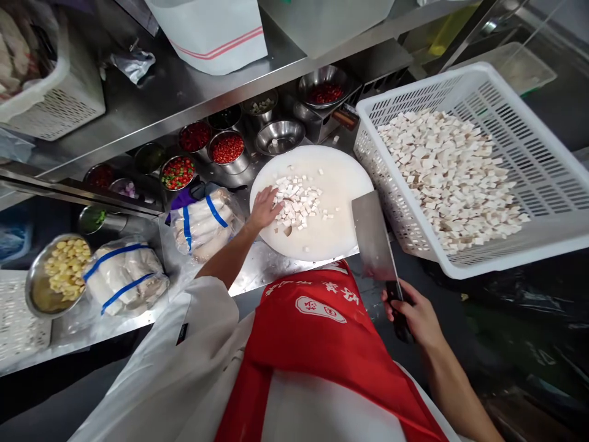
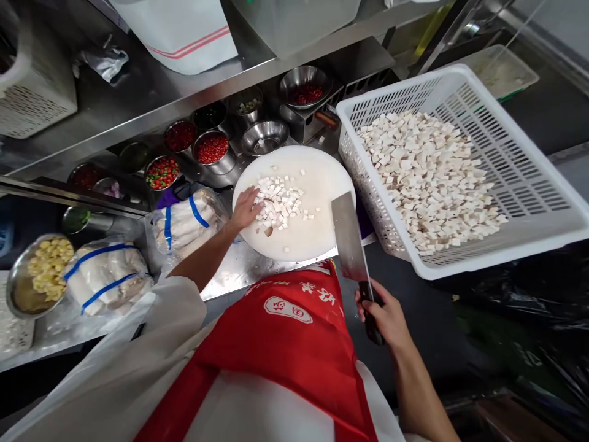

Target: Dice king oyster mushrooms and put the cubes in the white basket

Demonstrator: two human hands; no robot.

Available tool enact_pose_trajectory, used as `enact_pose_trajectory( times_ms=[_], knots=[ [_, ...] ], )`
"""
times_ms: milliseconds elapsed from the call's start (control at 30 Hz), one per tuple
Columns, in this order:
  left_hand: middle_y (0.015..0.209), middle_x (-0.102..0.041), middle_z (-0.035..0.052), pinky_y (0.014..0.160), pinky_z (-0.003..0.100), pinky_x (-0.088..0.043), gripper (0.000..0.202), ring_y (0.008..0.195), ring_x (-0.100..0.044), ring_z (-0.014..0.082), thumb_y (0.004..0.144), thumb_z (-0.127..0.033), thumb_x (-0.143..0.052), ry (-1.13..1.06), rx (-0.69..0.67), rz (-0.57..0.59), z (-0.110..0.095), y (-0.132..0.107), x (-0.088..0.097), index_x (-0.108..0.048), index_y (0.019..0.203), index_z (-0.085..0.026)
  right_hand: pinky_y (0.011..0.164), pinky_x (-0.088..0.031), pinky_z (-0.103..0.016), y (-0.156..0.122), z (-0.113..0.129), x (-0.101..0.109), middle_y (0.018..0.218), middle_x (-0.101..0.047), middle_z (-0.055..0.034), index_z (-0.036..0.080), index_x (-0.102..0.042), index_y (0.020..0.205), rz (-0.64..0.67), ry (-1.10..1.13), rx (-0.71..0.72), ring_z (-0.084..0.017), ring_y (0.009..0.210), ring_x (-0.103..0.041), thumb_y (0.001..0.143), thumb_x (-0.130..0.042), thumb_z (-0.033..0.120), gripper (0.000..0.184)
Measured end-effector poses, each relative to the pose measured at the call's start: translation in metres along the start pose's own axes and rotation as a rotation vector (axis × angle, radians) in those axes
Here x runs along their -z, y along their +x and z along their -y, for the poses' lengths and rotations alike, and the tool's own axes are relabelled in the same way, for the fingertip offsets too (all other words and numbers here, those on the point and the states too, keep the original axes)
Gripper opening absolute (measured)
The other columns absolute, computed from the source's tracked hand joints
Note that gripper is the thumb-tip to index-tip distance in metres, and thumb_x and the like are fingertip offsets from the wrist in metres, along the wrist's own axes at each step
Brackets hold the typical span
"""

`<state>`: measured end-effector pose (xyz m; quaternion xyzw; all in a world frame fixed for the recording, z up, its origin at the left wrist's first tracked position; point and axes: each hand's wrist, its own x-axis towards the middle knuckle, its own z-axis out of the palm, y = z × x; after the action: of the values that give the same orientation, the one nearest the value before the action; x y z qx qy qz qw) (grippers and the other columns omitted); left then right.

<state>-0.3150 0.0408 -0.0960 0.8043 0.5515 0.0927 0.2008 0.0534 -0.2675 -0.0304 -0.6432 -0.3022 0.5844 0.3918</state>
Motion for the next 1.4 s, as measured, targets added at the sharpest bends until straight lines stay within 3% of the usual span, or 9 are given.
enact_pose_trajectory(
  times_ms=[133,233,333,533,700,833,1133,1267,1400],
  knots=[
    [0.162,-0.018,0.0176,0.121,0.044,-0.025,0.092,0.15,-0.023,0.0309,0.079,-0.072,-0.059,-0.011,-0.106,-0.063,-0.027,-0.042,-0.02,-0.037,0.149,-0.016,0.04,-0.04,-0.025,0.024,-0.017,-0.029,0.072,-0.063,0.003,0.026,-0.053,0.09,-0.034,0.473,-0.086,-0.012,0.048,-0.051,0.065,-0.062,0.024,0.026],
    [0.162,-0.017,0.0186,0.122,0.05,-0.02,0.107,0.15,-0.017,0.0371,0.062,-0.078,-0.07,0.076,-0.222,-0.05,-0.052,-0.073,-0.03,-0.043,0.146,-0.018,0.042,-0.043,-0.025,0.042,-0.019,-0.048,0.068,-0.062,0.0058,0.028,-0.047,0.091,-0.055,0.493,-0.165,-0.013,0.048,-0.052,0.066,-0.067,0.025,0.032],
    [0.161,-0.021,0.0166,0.122,0.058,-0.011,0.102,0.15,-0.015,0.0405,0.061,-0.079,-0.071,0.161,-0.268,-0.041,-0.072,-0.085,-0.04,-0.047,0.144,-0.024,0.041,-0.043,-0.024,0.055,-0.016,-0.062,0.063,-0.059,0.0083,0.028,-0.042,0.092,-0.065,0.39,-0.189,-0.012,0.046,-0.05,0.071,-0.071,0.035,0.036],
    [0.161,-0.024,0.0145,0.119,0.065,-0.006,0.094,0.149,-0.016,0.0422,0.067,-0.078,-0.067,0.162,-0.137,-0.15,-0.087,-0.053,-0.046,-0.047,0.144,-0.029,0.037,-0.041,-0.023,0.076,-0.003,-0.087,0.059,-0.055,0.0102,0.026,-0.043,0.092,0.032,0.22,-0.182,-0.009,0.041,-0.045,0.071,-0.076,0.046,0.045],
    [0.158,-0.032,0.0135,0.118,0.06,-0.021,0.087,0.145,-0.029,0.0391,0.066,-0.075,-0.07,0.079,-0.066,-0.266,-0.088,-0.033,-0.047,-0.054,0.138,-0.029,0.034,-0.039,-0.021,0.089,0.0,-0.117,0.054,-0.054,0.0106,0.024,-0.046,0.091,0.172,0.128,-0.193,-0.009,0.037,-0.045,0.071,-0.076,0.042,0.041],
    [0.148,-0.047,0.0122,0.115,0.052,-0.035,0.057,0.138,-0.043,0.0323,0.076,-0.062,-0.071,-0.041,-0.023,-0.407,-0.089,-0.03,-0.052,-0.066,0.12,-0.026,0.033,-0.038,-0.021,0.094,0.0,-0.132,0.053,-0.054,0.0109,0.024,-0.045,0.089,0.248,0.118,-0.183,-0.009,0.036,-0.044,0.071,-0.072,0.037,0.035],
    [0.138,-0.051,0.0091,0.107,0.049,-0.048,0.027,0.13,-0.05,0.0276,0.088,-0.044,-0.064,-0.26,-0.035,-0.626,-0.116,-0.03,-0.054,-0.068,0.105,-0.024,0.032,-0.039,-0.021,0.08,0.023,-0.107,0.049,-0.051,0.0118,0.024,-0.043,0.085,0.315,0.153,-0.163,-0.009,0.033,-0.044,0.069,-0.066,0.03,0.028],
    [0.142,-0.048,0.0033,0.108,0.05,-0.047,0.022,0.132,-0.048,0.0274,0.088,-0.043,-0.065,-0.247,-0.143,-0.63,-0.164,-0.005,-0.026,-0.068,0.105,-0.029,0.033,-0.039,-0.021,0.071,0.051,-0.076,0.049,-0.051,0.0125,0.024,-0.045,0.09,0.32,0.255,-0.131,-0.009,0.033,-0.043,0.07,-0.065,0.029,0.029],
    [0.152,-0.038,0.0047,0.115,0.052,-0.038,0.029,0.141,-0.037,0.0299,0.092,-0.047,-0.057,-0.206,-0.263,-0.499,-0.238,0.045,0.003,-0.067,0.111,-0.026,0.035,-0.04,-0.021,0.069,0.081,-0.025,0.051,-0.053,0.012,0.025,-0.046,0.096,0.208,0.288,-0.059,-0.009,0.034,-0.044,0.072,-0.067,0.031,0.033]
  ],
)
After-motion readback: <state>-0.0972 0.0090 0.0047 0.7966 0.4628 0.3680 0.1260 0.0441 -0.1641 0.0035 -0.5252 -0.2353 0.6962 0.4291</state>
